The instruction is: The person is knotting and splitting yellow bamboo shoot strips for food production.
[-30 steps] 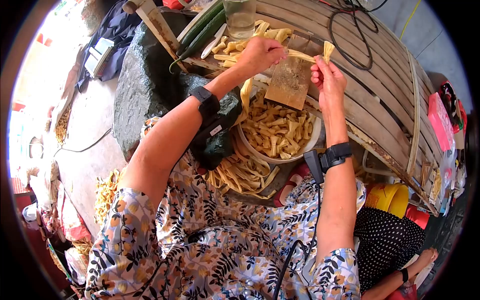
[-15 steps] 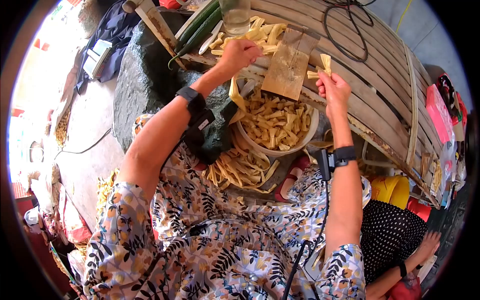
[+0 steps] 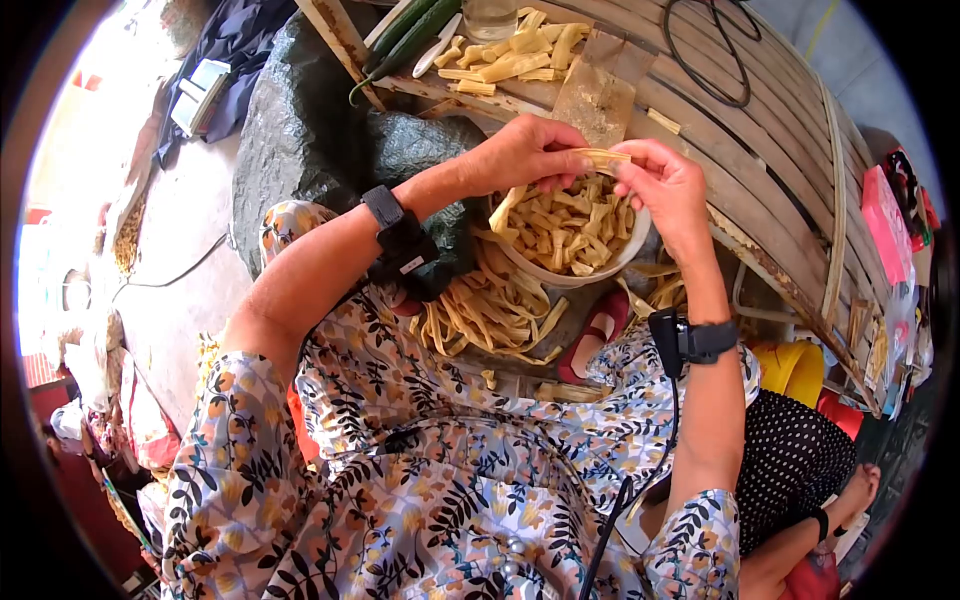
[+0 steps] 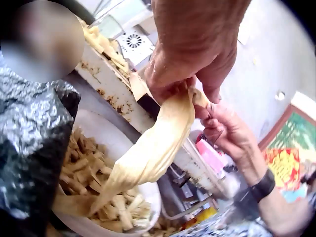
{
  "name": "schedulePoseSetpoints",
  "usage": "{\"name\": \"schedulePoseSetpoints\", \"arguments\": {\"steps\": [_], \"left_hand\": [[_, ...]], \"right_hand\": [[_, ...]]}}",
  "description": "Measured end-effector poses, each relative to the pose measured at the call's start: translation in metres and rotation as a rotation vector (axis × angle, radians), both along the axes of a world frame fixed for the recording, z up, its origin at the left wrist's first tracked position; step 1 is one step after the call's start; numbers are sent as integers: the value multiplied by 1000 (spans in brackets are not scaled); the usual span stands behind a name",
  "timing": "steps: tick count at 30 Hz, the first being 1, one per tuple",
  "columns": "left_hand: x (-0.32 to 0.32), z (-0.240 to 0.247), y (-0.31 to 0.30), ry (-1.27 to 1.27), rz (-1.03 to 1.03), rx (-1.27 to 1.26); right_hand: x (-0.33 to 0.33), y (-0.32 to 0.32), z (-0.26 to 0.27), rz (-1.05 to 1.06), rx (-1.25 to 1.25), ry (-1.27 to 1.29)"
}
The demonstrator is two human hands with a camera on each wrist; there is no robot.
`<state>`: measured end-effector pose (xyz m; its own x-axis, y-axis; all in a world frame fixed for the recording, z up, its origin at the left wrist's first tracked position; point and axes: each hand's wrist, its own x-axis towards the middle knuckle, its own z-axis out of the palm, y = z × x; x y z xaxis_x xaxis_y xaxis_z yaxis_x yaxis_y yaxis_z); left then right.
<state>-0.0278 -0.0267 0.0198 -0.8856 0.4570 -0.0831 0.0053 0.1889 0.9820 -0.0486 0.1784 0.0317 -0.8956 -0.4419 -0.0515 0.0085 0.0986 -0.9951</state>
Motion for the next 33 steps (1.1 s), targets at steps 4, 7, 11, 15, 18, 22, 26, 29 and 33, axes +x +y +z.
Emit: {"name": "schedulePoseSetpoints", "arguments": {"steps": [4,7,11,15,18,22,26,29,33], "left_hand": [[6,3,-8,-287,-61,238],[6,-11,-11,-378,-28,262],[8,-15,-5,368,166,-234],[18,-15,15,855,99,-333],[24,-2,16,995,-56,-503],[26,2,16,1120,-138,-447],[18,-8,2,785,-24,-395],[0,-11,-19,189,-1,-226],[10,-25,-2,-188,67,268]], "right_hand": [[-8,13,-1,-40,-68,129],[-6,16,3,54,23,277],[-12,21,13,11,63,291],[-7,3,-18,51,145,348],[-2,3,-27,138,310,270],[8,6,-16,265,352,-305],[11,6,-28,401,346,-368],[21,3,-15,580,-82,-468],[18,-6,-1,528,-524,-438]]}}
